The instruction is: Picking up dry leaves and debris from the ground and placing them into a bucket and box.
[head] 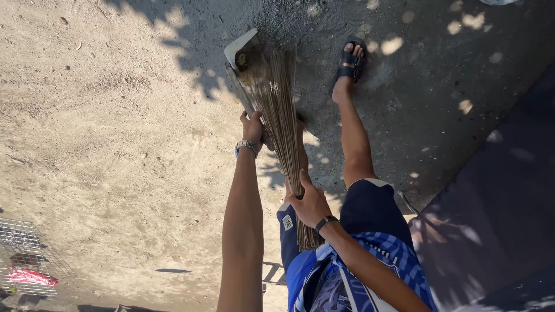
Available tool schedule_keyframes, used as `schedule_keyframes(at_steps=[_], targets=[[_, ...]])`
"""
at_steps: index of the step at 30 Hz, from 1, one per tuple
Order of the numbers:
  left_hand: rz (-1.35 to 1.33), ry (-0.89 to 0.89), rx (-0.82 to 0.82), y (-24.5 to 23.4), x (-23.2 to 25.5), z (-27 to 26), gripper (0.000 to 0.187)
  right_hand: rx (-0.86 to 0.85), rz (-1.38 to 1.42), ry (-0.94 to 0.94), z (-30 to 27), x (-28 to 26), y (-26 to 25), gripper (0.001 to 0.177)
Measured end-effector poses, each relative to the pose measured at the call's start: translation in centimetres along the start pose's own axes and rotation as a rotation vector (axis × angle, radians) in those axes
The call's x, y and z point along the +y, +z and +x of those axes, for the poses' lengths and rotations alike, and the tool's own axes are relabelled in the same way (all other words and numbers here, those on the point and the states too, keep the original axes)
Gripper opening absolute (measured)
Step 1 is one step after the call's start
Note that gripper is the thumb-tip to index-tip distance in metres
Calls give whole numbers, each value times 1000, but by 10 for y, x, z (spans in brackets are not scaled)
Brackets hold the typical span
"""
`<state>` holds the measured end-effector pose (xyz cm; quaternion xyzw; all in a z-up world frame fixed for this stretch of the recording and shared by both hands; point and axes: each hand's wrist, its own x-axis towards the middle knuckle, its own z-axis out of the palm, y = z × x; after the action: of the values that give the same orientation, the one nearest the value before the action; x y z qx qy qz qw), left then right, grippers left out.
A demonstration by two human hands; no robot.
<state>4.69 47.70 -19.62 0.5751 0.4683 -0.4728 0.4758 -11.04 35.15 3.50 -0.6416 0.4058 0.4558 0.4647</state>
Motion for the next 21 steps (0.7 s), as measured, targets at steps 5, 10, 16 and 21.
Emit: schedule_keyframes(at_steps=[5, 10, 16, 21], targets=[[34, 42, -24, -23, -5, -17, 73, -136, -46, 18, -45, -7, -37, 89], [-191, 30, -84, -46, -19, -17, 52, -105, -78, 60, -69, 0, -100, 90], [-809, -190, -358, -38, -56, 29, 39, 201, -319, -64, 13, -29, -138, 87], [-972, -218, -408, -9, -59, 43, 40, 238, -542, -161, 98, -50, -133, 85]])
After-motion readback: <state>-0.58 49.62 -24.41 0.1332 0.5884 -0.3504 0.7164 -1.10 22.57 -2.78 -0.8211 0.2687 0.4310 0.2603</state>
